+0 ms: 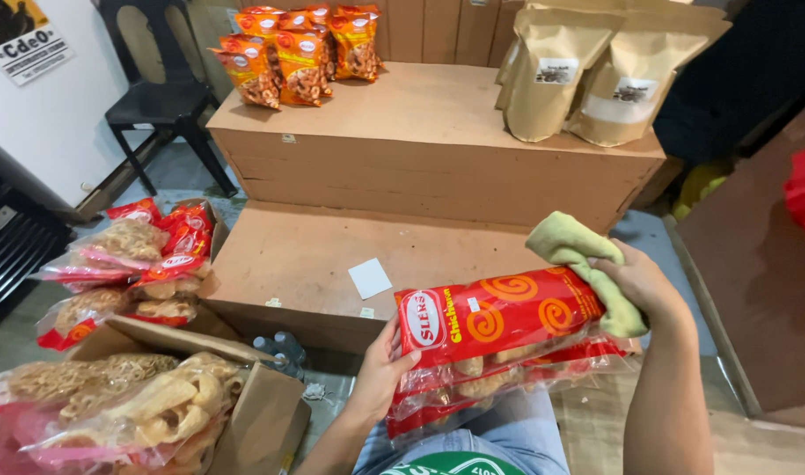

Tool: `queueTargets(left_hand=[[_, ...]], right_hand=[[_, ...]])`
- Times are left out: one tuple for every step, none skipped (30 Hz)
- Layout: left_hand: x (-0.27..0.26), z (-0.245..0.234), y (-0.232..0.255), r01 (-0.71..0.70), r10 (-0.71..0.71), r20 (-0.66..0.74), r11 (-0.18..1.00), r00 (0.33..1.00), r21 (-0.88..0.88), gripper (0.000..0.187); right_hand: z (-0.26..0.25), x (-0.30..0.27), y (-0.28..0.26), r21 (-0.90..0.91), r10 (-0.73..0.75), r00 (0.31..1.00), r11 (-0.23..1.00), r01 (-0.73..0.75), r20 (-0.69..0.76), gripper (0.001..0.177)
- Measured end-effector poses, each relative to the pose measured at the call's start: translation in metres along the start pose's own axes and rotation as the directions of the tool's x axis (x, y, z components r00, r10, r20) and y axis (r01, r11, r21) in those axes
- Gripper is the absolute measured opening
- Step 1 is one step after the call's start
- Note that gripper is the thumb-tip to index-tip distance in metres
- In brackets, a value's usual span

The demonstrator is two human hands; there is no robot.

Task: The person sits on the floor and wipes the surface of packaged snack bags with a green cloth. They handle multiple red and clear plastic bags containing crackers or chips, wiping them individually and stacking them on a cardboard surface.

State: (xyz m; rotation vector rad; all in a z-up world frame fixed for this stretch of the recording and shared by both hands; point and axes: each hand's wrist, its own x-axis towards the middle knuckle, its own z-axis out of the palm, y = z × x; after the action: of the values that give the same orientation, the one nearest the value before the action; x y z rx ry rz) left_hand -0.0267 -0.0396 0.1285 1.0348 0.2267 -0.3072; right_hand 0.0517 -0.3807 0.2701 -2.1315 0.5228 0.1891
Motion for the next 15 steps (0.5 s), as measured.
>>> queueTargets(left_hand=[[-0.005,0.004,0.008,0.0,0.0,0.004,1.0,1.0,0.002,0.072],[-0.011,0.008,0.016,0.074,-0.074,-0.04,0.997,0.996,0.015,0.07],[-0.018,0.012,0.023,0.15,-0.147,-0.087,0.988,0.985,0.022,0.068],[-0.011,0.006,0.021,0.151,-0.149,-0.086,0.988,0.985,0.022,0.068],[-0.006,0.0,0.018,0.138,-0.137,-0.047,0.99,0.989,0.011,0.07],[-0.001,-0.007,0.016,0.125,-0.125,-0.008,0.992,0.992,0.0,0.072],[-0.005,-0.002,0.022,0.125,-0.125,-0.01,0.992,0.992,-0.003,0.072],[-0.01,0.003,0.028,0.153,-0.154,-0.012,0.988,0.988,-0.023,0.071],[-0.014,0.009,0.035,0.182,-0.183,-0.011,0.982,0.983,-0.043,0.07],[-0.015,0.01,0.041,0.183,-0.183,-0.011,0.982,0.983,-0.045,0.07],[-0.014,0.012,0.049,0.131,-0.131,0.016,0.991,0.991,0.004,0.074],[-0.014,0.015,0.058,0.078,-0.081,0.045,0.996,0.996,0.051,0.077],[-0.013,0.016,0.07,0.075,-0.077,0.043,0.996,0.996,0.05,0.077],[-0.012,0.018,0.082,0.027,-0.034,0.094,0.997,0.995,0.075,0.076],[-0.011,0.02,0.095,-0.02,0.005,0.149,0.995,0.989,0.099,0.074]], right_hand=[[-0.001,0.001,0.004,0.002,0.001,1.0,1.0,-0.001,-0.004,0.044],[-0.002,0.001,0.009,0.211,0.022,0.997,0.977,-0.036,0.07,0.043],[-0.002,0.001,0.013,0.408,0.025,0.989,0.909,-0.084,0.149,0.043],[-0.002,0.014,0.027,0.408,0.026,0.989,0.909,-0.085,0.148,0.043],[-0.001,0.026,0.04,0.398,-0.02,0.995,0.917,-0.021,0.098,0.043],[0.0,0.038,0.054,0.384,-0.067,0.997,0.922,0.043,0.049,0.043],[-0.002,0.038,0.058,0.382,-0.067,0.996,0.923,0.042,0.051,0.043],[-0.003,0.037,0.063,0.409,-0.058,0.997,0.912,0.035,0.043,0.041],[-0.005,0.037,0.067,0.437,-0.048,0.998,0.899,0.029,0.033,0.039],[-0.005,0.034,0.076,0.435,-0.047,0.998,0.9,0.028,0.034,0.039],[-0.004,0.032,0.082,0.498,-0.092,0.995,0.861,0.099,-0.039,0.04],[-0.005,0.031,0.088,0.553,-0.131,0.985,0.815,0.172,-0.113,0.041],[-0.005,0.019,0.085,0.553,-0.134,0.985,0.815,0.174,-0.111,0.041],[-0.006,0.008,0.081,0.538,-0.071,0.977,0.825,0.171,-0.203,0.042],[-0.007,-0.005,0.079,0.525,-0.004,0.956,0.835,0.165,-0.295,0.043]])
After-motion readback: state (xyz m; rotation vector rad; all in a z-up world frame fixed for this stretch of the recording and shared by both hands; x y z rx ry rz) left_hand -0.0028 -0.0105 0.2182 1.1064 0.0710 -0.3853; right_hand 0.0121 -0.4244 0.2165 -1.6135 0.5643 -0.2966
